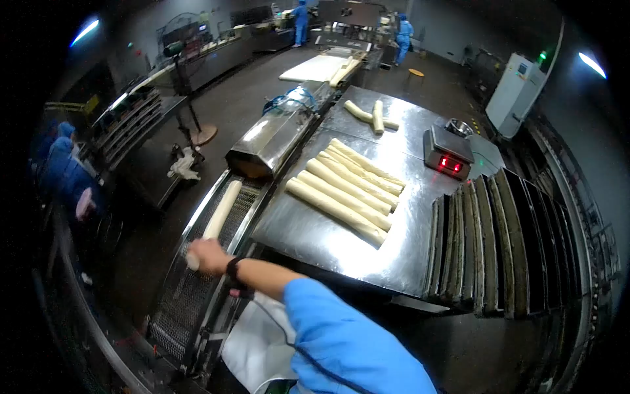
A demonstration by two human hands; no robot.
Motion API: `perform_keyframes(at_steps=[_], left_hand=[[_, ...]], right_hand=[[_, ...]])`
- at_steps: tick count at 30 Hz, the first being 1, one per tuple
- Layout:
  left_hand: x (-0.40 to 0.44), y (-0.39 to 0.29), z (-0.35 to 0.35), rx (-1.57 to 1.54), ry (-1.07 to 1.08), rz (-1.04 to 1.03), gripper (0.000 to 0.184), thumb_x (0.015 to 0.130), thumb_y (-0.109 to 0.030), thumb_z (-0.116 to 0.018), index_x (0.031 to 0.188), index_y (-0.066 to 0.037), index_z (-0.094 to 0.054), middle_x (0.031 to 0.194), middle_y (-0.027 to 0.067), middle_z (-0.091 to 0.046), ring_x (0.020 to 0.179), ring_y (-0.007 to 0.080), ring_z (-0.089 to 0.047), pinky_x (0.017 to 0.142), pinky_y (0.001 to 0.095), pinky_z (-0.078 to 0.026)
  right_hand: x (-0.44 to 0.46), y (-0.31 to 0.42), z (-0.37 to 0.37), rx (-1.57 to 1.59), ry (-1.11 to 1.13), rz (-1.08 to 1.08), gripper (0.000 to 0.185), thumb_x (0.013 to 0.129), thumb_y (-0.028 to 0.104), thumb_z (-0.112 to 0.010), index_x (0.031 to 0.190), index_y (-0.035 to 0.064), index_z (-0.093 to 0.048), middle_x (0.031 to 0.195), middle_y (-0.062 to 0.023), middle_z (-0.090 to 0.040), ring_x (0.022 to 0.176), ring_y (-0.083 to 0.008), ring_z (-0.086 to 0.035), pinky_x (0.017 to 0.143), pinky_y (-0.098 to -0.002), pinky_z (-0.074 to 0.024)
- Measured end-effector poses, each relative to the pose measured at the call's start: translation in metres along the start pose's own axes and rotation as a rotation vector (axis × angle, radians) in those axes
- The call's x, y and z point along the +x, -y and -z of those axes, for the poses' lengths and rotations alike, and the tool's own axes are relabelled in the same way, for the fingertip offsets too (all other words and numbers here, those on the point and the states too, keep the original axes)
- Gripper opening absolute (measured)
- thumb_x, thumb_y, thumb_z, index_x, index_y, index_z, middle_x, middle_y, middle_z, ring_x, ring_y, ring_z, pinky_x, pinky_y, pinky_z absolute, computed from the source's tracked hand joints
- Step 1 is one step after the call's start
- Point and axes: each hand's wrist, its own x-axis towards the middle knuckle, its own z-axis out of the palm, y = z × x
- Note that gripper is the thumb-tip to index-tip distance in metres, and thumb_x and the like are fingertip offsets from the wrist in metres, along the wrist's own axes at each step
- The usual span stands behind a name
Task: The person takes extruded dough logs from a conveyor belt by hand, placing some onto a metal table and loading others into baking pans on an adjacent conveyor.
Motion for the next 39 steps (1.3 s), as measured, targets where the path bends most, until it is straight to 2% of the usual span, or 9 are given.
perform_keyframes(at_steps=[4,7,8,15,20,24,27,30,39], left_hand=[[-0.010,-0.028,0.056,-0.104,0.098,0.104,0.063,0.081,-0.044,-0.063,0.128,-0.003,-0.050,0.137,0.0214,-0.044,0.121,0.0368,-0.044,0.103,0.0489,-0.034],[-0.002,-0.010,0.018,-0.067,0.013,0.041,0.058,0.084,-0.040,-0.061,0.128,-0.004,-0.050,0.135,0.0201,-0.045,0.121,0.0352,-0.044,0.105,0.0425,-0.033],[0.009,-0.006,-0.018,-0.339,0.008,0.234,0.063,0.066,-0.010,-0.068,0.124,0.006,-0.050,0.142,0.0263,-0.034,0.130,0.0424,-0.031,0.109,0.0473,-0.028],[0.007,-0.006,-0.019,-0.303,0.062,0.218,0.062,0.071,-0.012,-0.066,0.129,0.000,-0.047,0.149,0.0179,-0.027,0.134,0.0391,-0.028,0.111,0.0439,-0.025],[0.006,-0.005,-0.016,-0.317,0.051,0.204,0.061,0.072,-0.012,-0.066,0.129,-0.001,-0.048,0.149,0.0179,-0.027,0.133,0.0390,-0.029,0.112,0.0437,-0.025],[0.005,-0.010,-0.009,-0.338,-0.002,0.189,0.059,0.072,-0.011,-0.065,0.128,-0.001,-0.049,0.148,0.0182,-0.029,0.132,0.0392,-0.030,0.111,0.0436,-0.026],[0.005,-0.008,-0.012,-0.336,-0.013,0.183,0.058,0.071,-0.011,-0.066,0.127,0.000,-0.050,0.148,0.0182,-0.029,0.132,0.0393,-0.031,0.111,0.0437,-0.027],[0.005,-0.011,-0.007,-0.343,-0.002,0.182,0.059,0.072,-0.009,-0.067,0.127,0.000,-0.050,0.148,0.0185,-0.029,0.133,0.0385,-0.030,0.111,0.0441,-0.027],[0.003,-0.010,-0.006,-0.402,-0.049,0.204,0.056,0.069,-0.010,-0.069,0.122,0.000,-0.054,0.144,0.0193,-0.033,0.131,0.0383,-0.032,0.110,0.0442,-0.029]], right_hand=[[-0.051,-0.026,0.094,0.891,-0.316,-0.430,0.035,0.072,0.003,-0.070,0.104,0.0055,-0.056,0.095,-0.0064,-0.060,0.087,-0.0163,-0.060,0.075,-0.0297,-0.0520],[-0.121,-0.094,0.145,0.768,-0.652,-0.601,0.045,0.069,0.004,-0.071,0.109,0.0095,-0.051,0.085,-0.0054,-0.058,0.080,-0.0164,-0.060,0.063,-0.0266,-0.0486],[-0.150,-0.125,0.148,0.569,-0.859,-0.666,0.035,0.068,0.007,-0.070,0.099,0.0081,-0.055,0.082,-0.0044,-0.058,0.078,-0.0162,-0.059,0.063,-0.0284,-0.0482],[-0.301,-0.101,0.196,-0.845,-0.704,-0.572,0.055,0.068,0.031,-0.076,0.112,0.0035,-0.056,0.118,-0.0174,-0.049,0.116,-0.0317,-0.043,0.099,-0.0424,-0.0355],[-0.310,-0.114,0.200,-0.383,-0.727,-0.767,0.105,0.065,0.035,-0.082,0.143,-0.0012,-0.021,0.147,-0.0253,-0.010,0.137,-0.0405,-0.014,0.112,-0.0457,-0.0202],[-0.299,-0.119,0.203,-0.329,-0.837,-0.788,0.108,0.062,0.036,-0.084,0.143,-0.0016,-0.023,0.147,-0.0250,-0.008,0.138,-0.0405,-0.013,0.113,-0.0444,-0.0205],[-0.301,-0.120,0.222,-0.392,-0.774,-0.770,0.111,0.060,0.045,-0.083,0.144,0.0022,-0.024,0.148,-0.0270,-0.012,0.137,-0.0428,-0.015,0.112,-0.0487,-0.0192],[-0.287,-0.125,0.254,-0.820,-0.265,-0.980,0.115,0.055,0.068,-0.075,0.145,0.0126,-0.028,0.147,-0.0307,-0.021,0.138,-0.0476,-0.011,0.110,-0.0578,-0.0128],[-0.193,-0.122,0.286,-0.587,0.187,-0.971,0.117,0.051,0.051,-0.086,0.143,0.0079,-0.027,0.138,-0.0286,-0.036,0.132,-0.0438,-0.030,0.110,-0.0459,-0.0253]])
